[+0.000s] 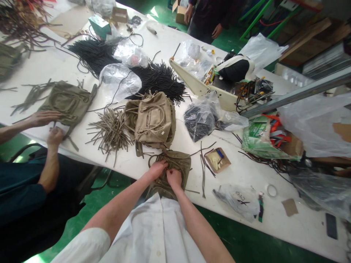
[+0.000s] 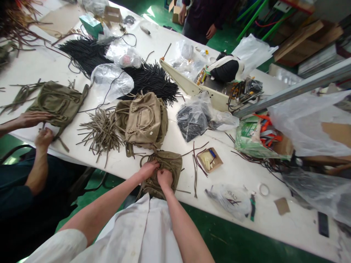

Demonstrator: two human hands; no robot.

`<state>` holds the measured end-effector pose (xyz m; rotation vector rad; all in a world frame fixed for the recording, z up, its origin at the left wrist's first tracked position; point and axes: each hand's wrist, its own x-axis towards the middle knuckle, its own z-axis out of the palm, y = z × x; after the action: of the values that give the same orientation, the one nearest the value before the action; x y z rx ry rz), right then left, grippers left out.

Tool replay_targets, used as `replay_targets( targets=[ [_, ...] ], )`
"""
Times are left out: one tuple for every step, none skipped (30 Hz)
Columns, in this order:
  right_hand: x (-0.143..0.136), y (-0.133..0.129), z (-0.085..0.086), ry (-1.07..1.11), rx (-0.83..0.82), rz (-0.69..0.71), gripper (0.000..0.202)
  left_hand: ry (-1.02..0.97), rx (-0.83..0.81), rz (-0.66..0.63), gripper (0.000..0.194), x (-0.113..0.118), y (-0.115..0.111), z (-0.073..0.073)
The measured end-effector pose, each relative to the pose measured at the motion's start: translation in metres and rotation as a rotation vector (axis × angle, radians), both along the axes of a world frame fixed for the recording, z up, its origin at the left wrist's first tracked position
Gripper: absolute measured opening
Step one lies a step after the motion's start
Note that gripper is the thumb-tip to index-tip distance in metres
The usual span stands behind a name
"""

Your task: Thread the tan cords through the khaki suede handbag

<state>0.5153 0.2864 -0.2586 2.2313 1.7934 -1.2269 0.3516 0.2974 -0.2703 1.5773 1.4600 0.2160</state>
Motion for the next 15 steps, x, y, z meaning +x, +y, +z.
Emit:
replay_targets(
  targets=[
    [0.0,0.0,0.001,0.021,-0.01,-0.008,0.028,-0.008,-0.006,0.002,0.016,0.0,0.0,0.001],
    [0.001,0.001,0.001,0.051,-0.028,-0.015,0.029,-0.016,-0.015,0.008,0.013,0.001,0.001,0.003],
    [0.003,0.001,0.002,0.088,-0.052,-0.02,0.03,-0.024,-0.027,0.018,0.011,0.0,0.001,0.005],
    [0.006,0.002,0.004,0.132,-0.081,-0.023,0.031,-0.031,-0.041,0.034,0.009,-0.001,0.001,0.007],
    [0.011,0.002,0.006,0.18,-0.112,-0.026,0.03,-0.036,-0.058,0.056,0.008,-0.003,0.001,0.009],
    [0.018,0.001,0.009,0.225,-0.14,-0.031,0.026,-0.041,-0.076,0.084,0.007,-0.007,0.001,0.011],
    [0.026,0.0,0.013,0.267,-0.165,-0.04,0.021,-0.046,-0.094,0.119,0.007,-0.012,0.001,0.014],
    [0.034,-0.002,0.017,0.303,-0.187,-0.057,0.016,-0.053,-0.112,0.16,0.008,-0.017,0.001,0.017],
    [0.042,-0.005,0.022,0.336,-0.208,-0.08,0.012,-0.064,-0.131,0.206,0.009,-0.023,0.0,0.02],
    [0.048,-0.009,0.026,0.368,-0.23,-0.11,0.01,-0.081,-0.152,0.254,0.01,-0.028,-0.001,0.024],
    [0.052,-0.014,0.03,0.403,-0.257,-0.145,0.012,-0.106,-0.18,0.302,0.01,-0.031,-0.004,0.028],
    [0.054,-0.019,0.032,0.44,-0.287,-0.187,0.016,-0.14,-0.216,0.345,0.009,-0.032,-0.009,0.033],
    [0.052,-0.025,0.034,0.481,-0.318,-0.236,0.021,-0.181,-0.259,0.382,0.008,-0.029,-0.015,0.038],
    [0.047,-0.03,0.035,0.527,-0.35,-0.292,0.024,-0.227,-0.307,0.409,0.006,-0.024,-0.024,0.043],
    [0.04,-0.035,0.034,0.579,-0.379,-0.353,0.025,-0.274,-0.355,0.43,0.005,-0.016,-0.034,0.047]
  ],
)
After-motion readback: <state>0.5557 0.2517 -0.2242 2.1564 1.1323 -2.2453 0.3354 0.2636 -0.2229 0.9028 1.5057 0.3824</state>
